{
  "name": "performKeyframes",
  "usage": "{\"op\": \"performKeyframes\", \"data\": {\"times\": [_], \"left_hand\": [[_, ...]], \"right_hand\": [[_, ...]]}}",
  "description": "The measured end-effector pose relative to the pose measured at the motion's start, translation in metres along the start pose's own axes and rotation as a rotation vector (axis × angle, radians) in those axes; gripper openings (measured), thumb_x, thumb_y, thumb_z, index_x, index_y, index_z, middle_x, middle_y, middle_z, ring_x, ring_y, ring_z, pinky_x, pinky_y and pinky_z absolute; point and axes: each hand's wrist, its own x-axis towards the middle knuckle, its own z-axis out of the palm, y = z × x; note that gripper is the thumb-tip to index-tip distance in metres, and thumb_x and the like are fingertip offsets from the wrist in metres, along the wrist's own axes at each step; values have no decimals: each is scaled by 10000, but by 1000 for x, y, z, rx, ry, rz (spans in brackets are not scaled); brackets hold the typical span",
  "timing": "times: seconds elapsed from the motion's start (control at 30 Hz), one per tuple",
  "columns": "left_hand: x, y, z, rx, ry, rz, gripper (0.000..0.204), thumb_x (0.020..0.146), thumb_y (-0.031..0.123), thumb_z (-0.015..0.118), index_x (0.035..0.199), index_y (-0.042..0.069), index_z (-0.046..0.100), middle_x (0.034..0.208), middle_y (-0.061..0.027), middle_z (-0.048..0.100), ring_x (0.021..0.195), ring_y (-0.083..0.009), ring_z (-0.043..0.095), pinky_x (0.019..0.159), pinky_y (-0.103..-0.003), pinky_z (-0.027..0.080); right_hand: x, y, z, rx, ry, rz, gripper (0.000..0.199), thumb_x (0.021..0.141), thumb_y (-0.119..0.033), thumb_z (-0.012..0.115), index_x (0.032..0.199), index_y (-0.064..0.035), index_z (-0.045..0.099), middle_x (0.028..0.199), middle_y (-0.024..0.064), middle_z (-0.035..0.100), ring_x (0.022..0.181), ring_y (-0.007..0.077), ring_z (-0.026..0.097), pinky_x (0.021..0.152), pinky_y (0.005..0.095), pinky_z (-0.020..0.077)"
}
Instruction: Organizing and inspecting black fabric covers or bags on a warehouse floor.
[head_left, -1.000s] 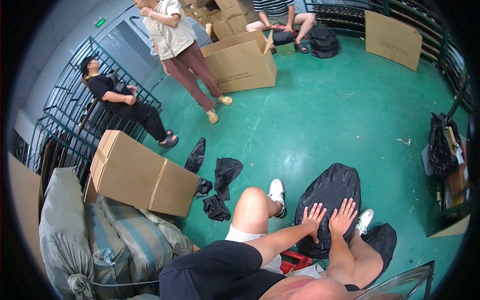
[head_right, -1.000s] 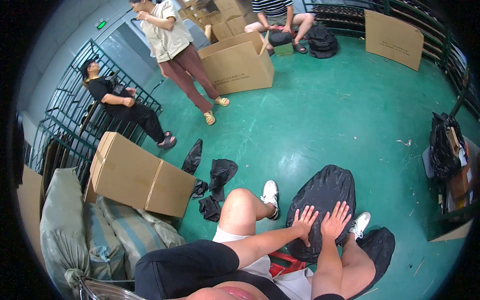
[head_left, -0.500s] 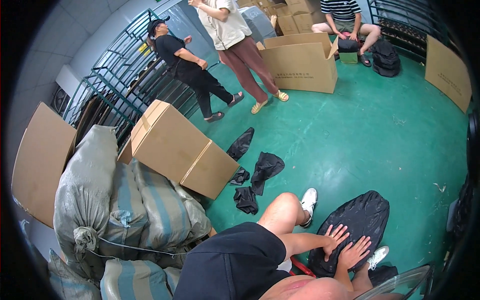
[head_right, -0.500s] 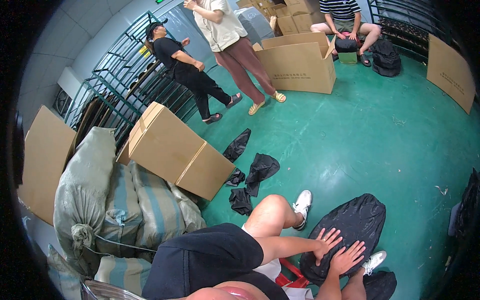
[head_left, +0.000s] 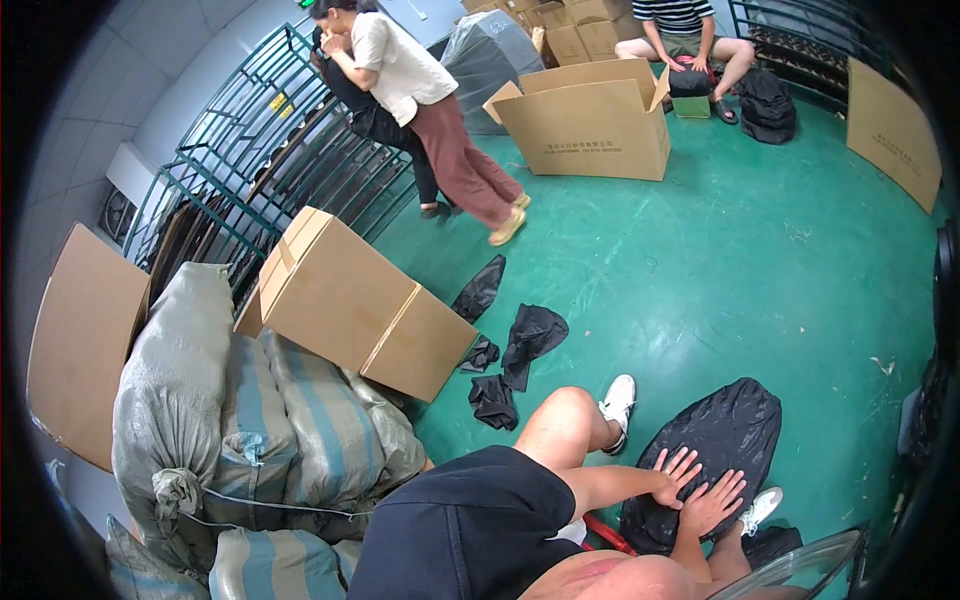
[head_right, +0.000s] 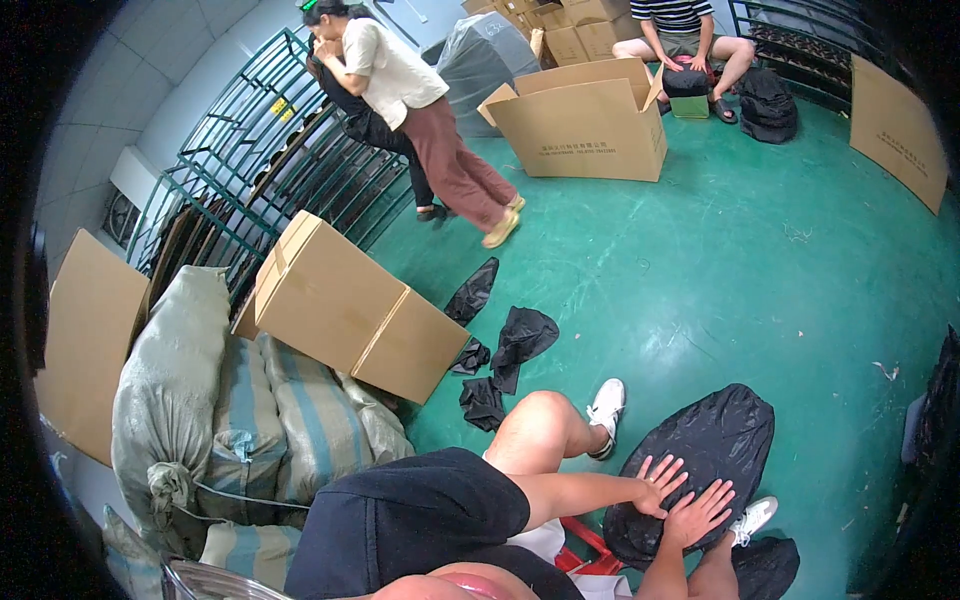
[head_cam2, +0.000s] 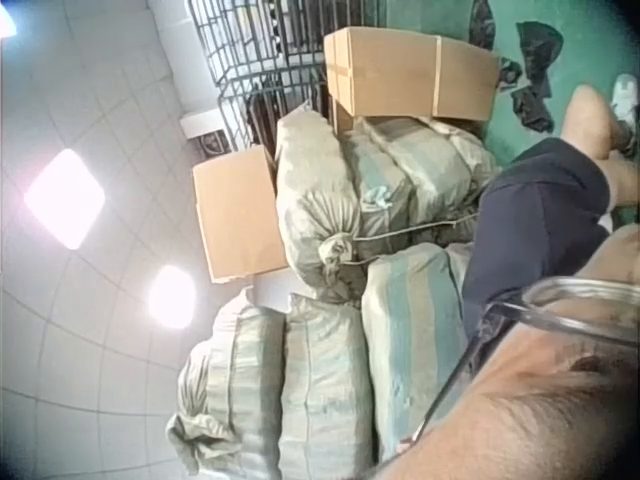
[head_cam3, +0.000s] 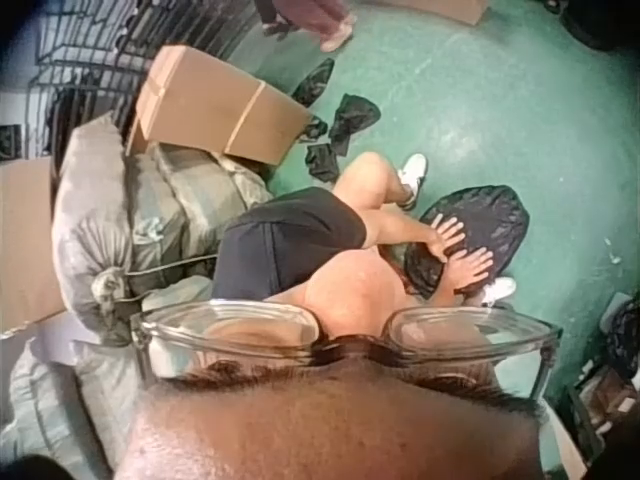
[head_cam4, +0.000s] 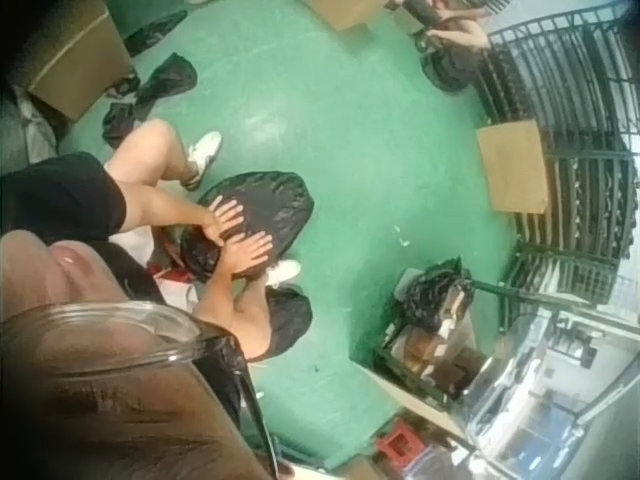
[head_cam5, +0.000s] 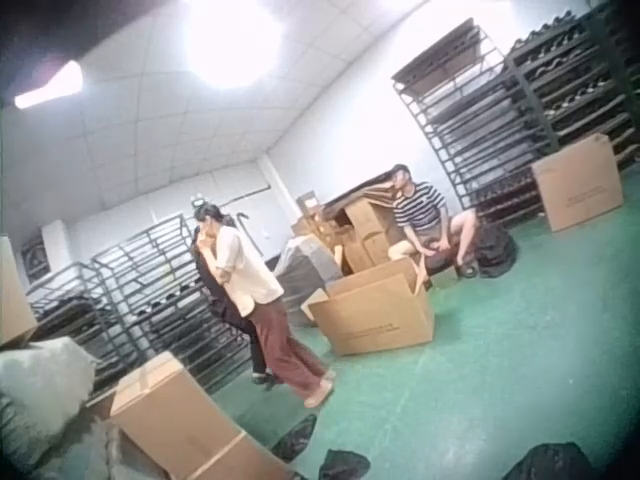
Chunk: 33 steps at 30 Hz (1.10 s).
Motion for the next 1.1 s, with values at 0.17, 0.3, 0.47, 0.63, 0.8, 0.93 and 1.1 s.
{"op": "performKeyframes", "data": {"times": [0.17, 0.3, 0.47, 0.63, 0.8, 0.93, 1.1], "left_hand": [[-2, 0, 5, 4, 51, -19, 1098, 840, 541, 615, 1527, 142, -142, 1550, -161, -295, 1421, -371, -281, 1089, -653, -85], [-3, 7, 6, 11, 57, -30, 1108, 830, 534, 631, 1530, 143, -133, 1554, -162, -285, 1424, -370, -274, 1090, -653, -84], [2, 4, 10, 25, 77, -5, 1262, 729, 544, 741, 1524, 139, -151, 1549, -178, -287, 1422, -383, -270, 1092, -657, -68], [-7, 7, -2, 94, 16, -45, 1403, 631, 530, 825, 1509, 130, -193, 1538, -190, -302, 1417, -397, -271, 1090, -668, -57], [-8, 11, -3, 102, 20, -47, 1424, 612, 527, 838, 1508, 126, -193, 1541, -191, -297, 1418, -400, -266, 1091, -672, -54], [-11, 13, -2, 106, 34, -66, 1424, 611, 531, 837, 1509, 130, -193, 1540, -187, -302, 1419, -396, -267, 1095, -663, -62], [-14, 24, -7, 111, -1, -110, 1410, 623, 544, 826, 1511, 134, -189, 1542, -179, -301, 1423, -381, -264, 1099, -653, -67]], "right_hand": [[0, -1, 3, 6, 13, -2, 649, 937, -291, 412, 1519, -80, 219, 1613, 75, 120, 1482, 259, 116, 1187, 464, 107], [-1, 3, 5, 5, 26, 0, 645, 939, -298, 409, 1517, -80, 224, 1612, 69, 127, 1482, 252, 121, 1186, 460, 110], [-2, 4, 1, 2, 36, 2, 644, 939, -307, 402, 1517, -81, 227, 1613, 64, 125, 1483, 248, 112, 1188, 454, 100], [1, -2, -3, 17, -13, 15, 635, 944, -310, 392, 1516, -85, 232, 1615, 59, 116, 1486, 240, 99, 1190, 449, 91], [1, 0, -2, 20, 7, 14, 635, 941, -304, 396, 1514, -82, 235, 1615, 60, 118, 1485, 241, 106, 1190, 449, 94], [0, 2, 4, 30, 40, -1, 635, 935, -288, 410, 1511, -76, 244, 1613, 66, 129, 1484, 246, 115, 1189, 452, 99], [-1, 4, 4, 42, 37, 2, 634, 934, -282, 417, 1508, -73, 250, 1611, 71, 135, 1483, 248, 116, 1189, 454, 100]]}}
